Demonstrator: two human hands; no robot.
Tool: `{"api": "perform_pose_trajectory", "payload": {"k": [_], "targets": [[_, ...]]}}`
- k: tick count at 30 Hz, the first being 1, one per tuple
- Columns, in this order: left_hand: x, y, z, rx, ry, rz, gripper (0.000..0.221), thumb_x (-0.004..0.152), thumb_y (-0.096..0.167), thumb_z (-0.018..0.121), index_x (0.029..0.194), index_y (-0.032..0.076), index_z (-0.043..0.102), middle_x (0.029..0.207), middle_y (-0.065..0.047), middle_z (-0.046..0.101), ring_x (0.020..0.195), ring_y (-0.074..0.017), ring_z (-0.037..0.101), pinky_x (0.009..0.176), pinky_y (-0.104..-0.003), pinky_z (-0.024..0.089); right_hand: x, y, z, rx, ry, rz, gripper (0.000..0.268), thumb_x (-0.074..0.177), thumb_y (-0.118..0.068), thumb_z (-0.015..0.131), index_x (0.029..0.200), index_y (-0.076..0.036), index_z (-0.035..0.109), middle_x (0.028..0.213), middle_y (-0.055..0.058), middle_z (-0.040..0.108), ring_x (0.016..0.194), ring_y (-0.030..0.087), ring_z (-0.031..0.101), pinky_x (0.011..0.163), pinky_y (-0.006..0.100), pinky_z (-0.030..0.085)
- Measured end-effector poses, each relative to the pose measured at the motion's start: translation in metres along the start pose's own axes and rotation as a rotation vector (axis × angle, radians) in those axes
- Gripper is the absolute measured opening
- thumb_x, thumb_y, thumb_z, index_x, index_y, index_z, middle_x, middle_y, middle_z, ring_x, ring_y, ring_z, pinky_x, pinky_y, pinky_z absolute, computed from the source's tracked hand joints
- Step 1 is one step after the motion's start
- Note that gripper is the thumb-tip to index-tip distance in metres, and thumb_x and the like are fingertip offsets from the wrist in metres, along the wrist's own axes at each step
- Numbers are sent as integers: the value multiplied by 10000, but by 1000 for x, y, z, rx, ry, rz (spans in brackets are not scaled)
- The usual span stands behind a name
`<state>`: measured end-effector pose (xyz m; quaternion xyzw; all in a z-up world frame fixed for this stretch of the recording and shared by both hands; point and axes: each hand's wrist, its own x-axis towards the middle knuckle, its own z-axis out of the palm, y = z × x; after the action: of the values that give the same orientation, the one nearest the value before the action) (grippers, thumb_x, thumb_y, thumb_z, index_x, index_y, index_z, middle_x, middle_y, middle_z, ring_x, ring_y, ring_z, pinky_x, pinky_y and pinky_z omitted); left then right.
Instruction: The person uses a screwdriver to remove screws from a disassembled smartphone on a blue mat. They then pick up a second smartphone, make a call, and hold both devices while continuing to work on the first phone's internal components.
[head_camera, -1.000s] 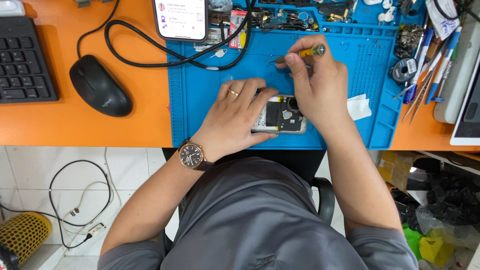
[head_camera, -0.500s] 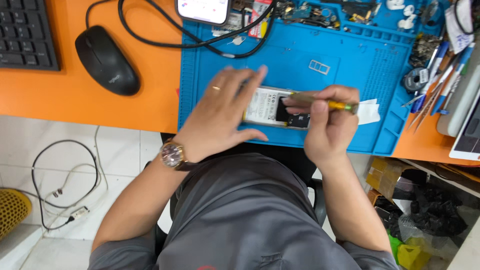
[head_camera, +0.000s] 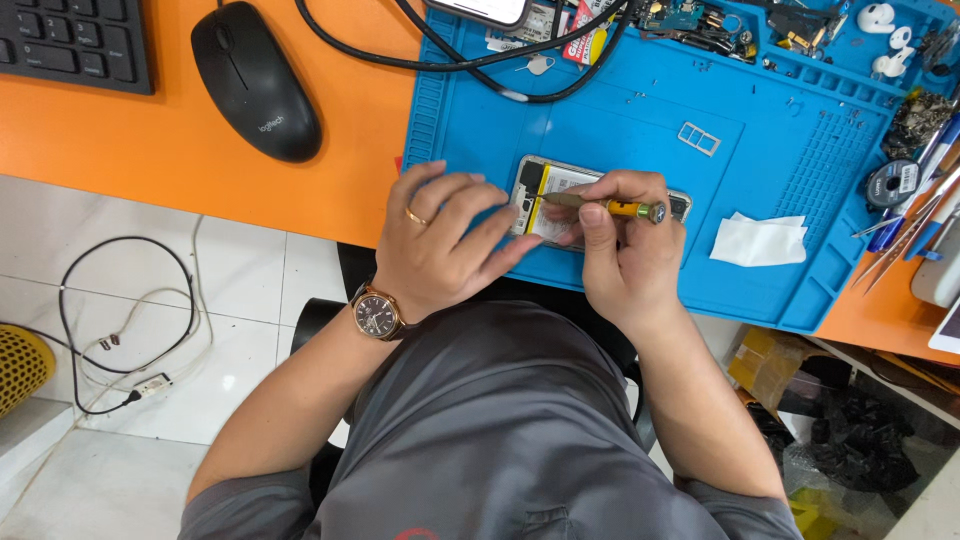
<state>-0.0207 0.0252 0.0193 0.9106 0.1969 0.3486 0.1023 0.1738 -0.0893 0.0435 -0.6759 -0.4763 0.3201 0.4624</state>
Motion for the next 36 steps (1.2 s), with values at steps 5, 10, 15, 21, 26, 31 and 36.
{"api": "perform_pose_trajectory", "payload": {"k": [5,10,15,21,26,31,36], "targets": [[-10,3,24,-19,126,4,254,1046,388,766,1047,136,793,1108,-30,695,1071,-225,633,1052,-468,497,2,22,1,140,42,-206,130,1145,-59,470,1132,68,492,982,364,747,775,452,793,542,490,645],[-7,2,18,-13,88,28,270,1047,405,760,1055,138,797,1092,-25,685,1041,-212,622,1014,-451,523,2,22,1,137,28,-203,140,1148,-61,463,1126,76,485,975,357,747,798,454,797,555,493,650],[-6,0,16,-16,18,44,293,1076,406,699,1115,133,799,934,-4,567,910,-192,558,943,-430,526,2,21,2,161,26,-182,133,1147,-62,463,1131,69,483,964,346,737,827,439,799,590,466,660],[-4,0,13,-12,11,55,308,1094,393,662,1133,120,800,888,6,515,858,-192,530,914,-429,521,1,18,-1,152,10,-160,135,1154,-70,443,1141,61,476,970,342,737,832,450,796,592,473,660],[-4,0,13,-17,23,62,283,1086,365,672,1102,119,810,860,17,501,837,-182,528,894,-414,527,-1,23,-6,136,-2,-122,165,1166,-106,424,1141,52,463,982,362,725,845,476,789,611,495,663],[-9,-2,19,-2,69,74,268,1081,344,672,1088,109,804,844,19,476,800,-167,501,858,-388,535,4,15,-2,152,-12,-112,162,1172,-109,412,1146,43,459,980,352,730,840,467,793,608,487,663],[-9,-3,19,25,47,47,282,1066,360,706,1159,112,803,838,22,492,789,-166,524,823,-373,535,11,4,-3,163,-12,-74,187,1181,-133,399,1154,45,450,970,362,717,873,483,795,622,486,670]]}}
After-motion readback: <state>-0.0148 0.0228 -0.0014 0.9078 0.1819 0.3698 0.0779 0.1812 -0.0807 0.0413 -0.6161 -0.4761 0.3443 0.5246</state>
